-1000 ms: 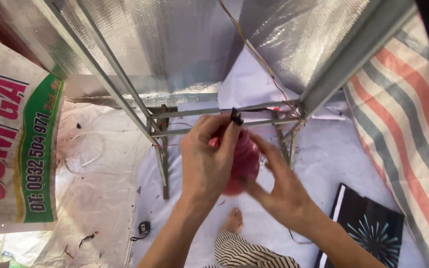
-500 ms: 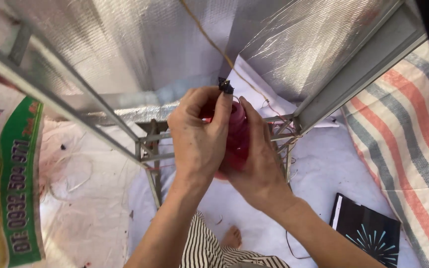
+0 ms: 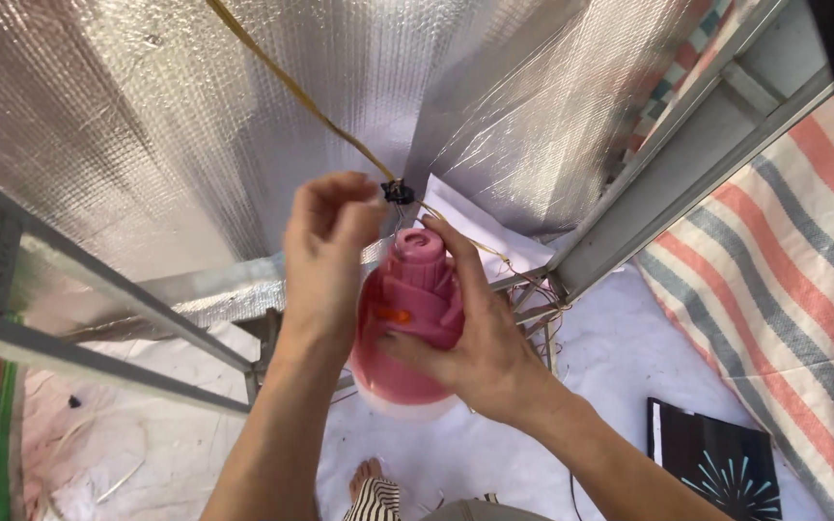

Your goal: Wrapping black electrical tape around the wire of a pink lamp to secure the connection.

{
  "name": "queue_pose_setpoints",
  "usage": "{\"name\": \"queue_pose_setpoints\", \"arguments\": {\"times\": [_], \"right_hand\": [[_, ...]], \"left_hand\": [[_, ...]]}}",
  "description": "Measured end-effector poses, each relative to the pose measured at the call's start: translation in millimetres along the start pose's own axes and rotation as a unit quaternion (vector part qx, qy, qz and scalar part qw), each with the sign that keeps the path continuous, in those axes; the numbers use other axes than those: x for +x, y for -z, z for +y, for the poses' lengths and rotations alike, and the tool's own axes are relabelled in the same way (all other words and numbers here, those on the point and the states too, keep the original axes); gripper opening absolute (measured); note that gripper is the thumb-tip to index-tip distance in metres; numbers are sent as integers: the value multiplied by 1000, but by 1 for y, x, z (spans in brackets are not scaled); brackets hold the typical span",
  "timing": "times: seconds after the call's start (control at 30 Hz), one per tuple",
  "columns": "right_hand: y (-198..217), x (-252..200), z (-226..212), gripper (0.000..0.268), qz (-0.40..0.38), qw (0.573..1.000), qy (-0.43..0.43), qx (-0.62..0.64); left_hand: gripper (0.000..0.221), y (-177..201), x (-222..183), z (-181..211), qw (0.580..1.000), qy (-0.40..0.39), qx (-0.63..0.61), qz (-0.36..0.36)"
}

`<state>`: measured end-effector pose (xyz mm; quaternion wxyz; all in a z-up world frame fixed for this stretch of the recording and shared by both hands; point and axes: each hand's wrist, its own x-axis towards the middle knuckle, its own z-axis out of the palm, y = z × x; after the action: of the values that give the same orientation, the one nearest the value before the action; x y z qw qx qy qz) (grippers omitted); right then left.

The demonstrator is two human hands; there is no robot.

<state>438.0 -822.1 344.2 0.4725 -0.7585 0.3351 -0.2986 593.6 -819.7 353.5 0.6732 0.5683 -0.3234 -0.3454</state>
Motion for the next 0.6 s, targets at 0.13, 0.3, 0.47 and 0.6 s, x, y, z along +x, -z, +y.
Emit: {"name": "queue_pose_setpoints", "arguments": {"times": [0.13, 0.3, 0.47, 0.6], "right_hand": [[-1, 7, 7, 99, -12, 997, -28, 72], [7, 14, 2, 96, -16, 997, -25, 66], [5, 20, 3, 98, -35, 997, -43, 58], [4, 19, -1, 103, -43, 990, -83, 102]], "left_hand": [[42, 12, 28, -11, 998, 6, 51, 39], [22, 9, 36, -5, 994, -39, 98, 22], [13, 11, 38, -8, 983, -122, 137, 24], [12, 8, 37, -6, 977, -155, 146, 17]]}}
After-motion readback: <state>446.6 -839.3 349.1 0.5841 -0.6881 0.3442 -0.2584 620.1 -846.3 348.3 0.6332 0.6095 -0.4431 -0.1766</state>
